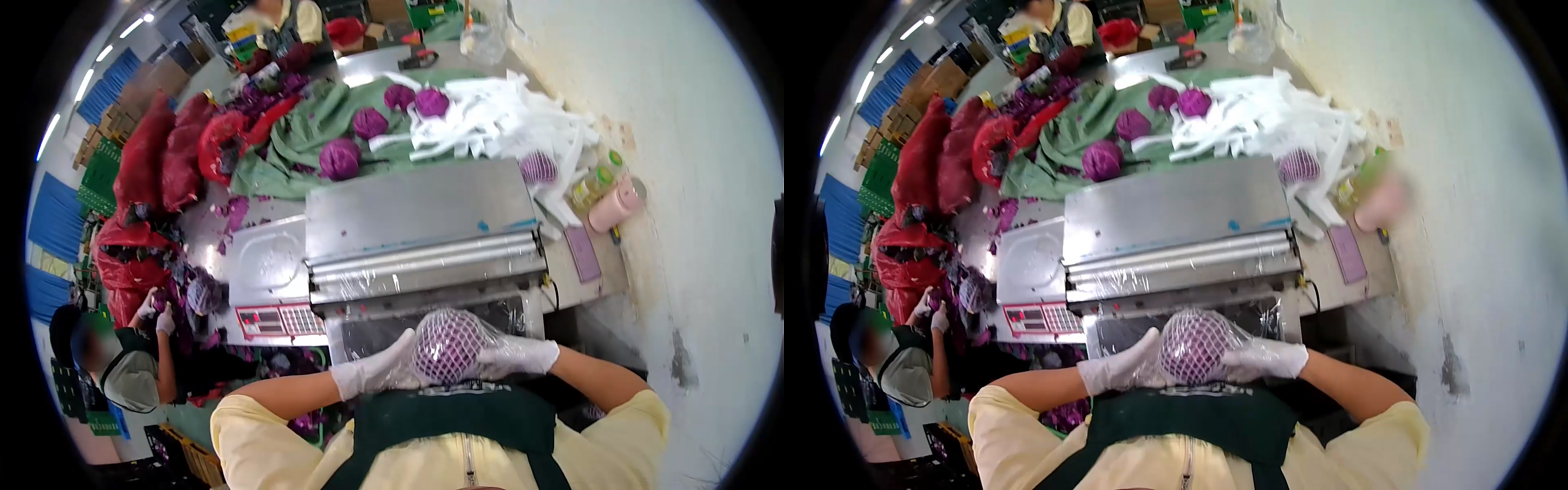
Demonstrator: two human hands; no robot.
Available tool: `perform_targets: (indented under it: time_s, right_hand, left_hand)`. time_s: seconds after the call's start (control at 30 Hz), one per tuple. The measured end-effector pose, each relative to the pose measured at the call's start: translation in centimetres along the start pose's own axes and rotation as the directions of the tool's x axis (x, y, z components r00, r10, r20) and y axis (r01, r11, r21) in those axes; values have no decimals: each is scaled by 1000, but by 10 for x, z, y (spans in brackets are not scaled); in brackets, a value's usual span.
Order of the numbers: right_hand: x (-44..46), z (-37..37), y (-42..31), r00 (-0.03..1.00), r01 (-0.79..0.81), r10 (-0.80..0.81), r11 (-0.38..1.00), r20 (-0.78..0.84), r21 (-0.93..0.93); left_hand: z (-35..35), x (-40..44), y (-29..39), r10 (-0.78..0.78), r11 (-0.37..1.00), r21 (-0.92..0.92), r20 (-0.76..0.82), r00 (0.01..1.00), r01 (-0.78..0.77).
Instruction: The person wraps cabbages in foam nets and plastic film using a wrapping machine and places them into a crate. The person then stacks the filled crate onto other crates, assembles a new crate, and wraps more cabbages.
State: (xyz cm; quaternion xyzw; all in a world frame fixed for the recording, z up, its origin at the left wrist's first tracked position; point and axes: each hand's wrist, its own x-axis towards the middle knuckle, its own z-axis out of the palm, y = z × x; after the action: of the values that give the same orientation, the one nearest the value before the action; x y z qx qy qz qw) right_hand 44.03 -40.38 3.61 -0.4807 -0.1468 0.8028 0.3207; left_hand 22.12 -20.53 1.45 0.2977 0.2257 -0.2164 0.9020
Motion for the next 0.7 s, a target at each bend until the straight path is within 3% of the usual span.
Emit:
perform_targets:
  time_s: [0.07,0.13,0.2,0.23,0.27,0.3,0.33,0.37,0.4,0.47,0.5,0.53,0.57,0.63,0.67,0.7]
  right_hand:
    - [11,1,34,947,319,-320,945,15,69]
    - [-3,0,45,944,327,-320,942,-81,83]
    - [-26,6,48,927,352,-205,769,-315,534]
    - [-29,13,60,870,418,-226,809,-437,414]
    - [-33,23,73,799,461,-256,842,-545,280]
    - [-27,24,94,719,540,-444,841,-535,28]
    - [-20,32,100,681,470,-462,871,-569,-144]
    - [-13,32,104,617,508,-497,844,-610,-173]
    - [-10,33,105,550,542,-528,815,-647,-205]
    - [-25,25,91,491,608,-340,793,-802,37]
    - [-31,20,92,458,553,-236,831,-857,67]
    - [-35,10,101,522,607,-159,759,-838,234]
    - [-37,1,113,552,579,-105,762,-827,289]
    - [-24,-11,144,609,435,50,814,-791,386]
    - [-12,-18,164,625,312,153,850,-765,425]
    - [13,-21,181,612,323,49,896,-790,306]
  left_hand:
    - [9,-29,-4,124,920,384,-87,988,-82]
    - [-1,-48,-44,406,697,714,-306,861,-74]
    - [8,-61,-53,678,476,878,-323,660,-59]
    - [9,-60,-62,780,448,875,-282,559,-183]
    - [13,-57,-71,821,421,887,-285,495,-187]
    - [16,-50,-71,764,580,773,-409,498,-255]
    - [19,-41,-68,685,712,626,-520,511,-318]
    - [16,-32,-68,746,645,684,-463,479,-342]
    - [24,-24,-64,700,711,593,-541,466,-378]
    - [11,-17,-68,623,750,302,-623,474,-589]
    - [20,-22,-64,555,781,208,-664,501,-589]
    - [30,-28,-60,483,801,112,-700,525,-588]
    - [21,-33,-75,376,865,71,-746,550,-496]
    - [27,-29,-88,147,952,-12,-858,493,-306]
    - [-25,-40,-117,67,995,-1,-729,682,-99]
    - [-73,-8,-146,104,993,31,-675,731,-112]
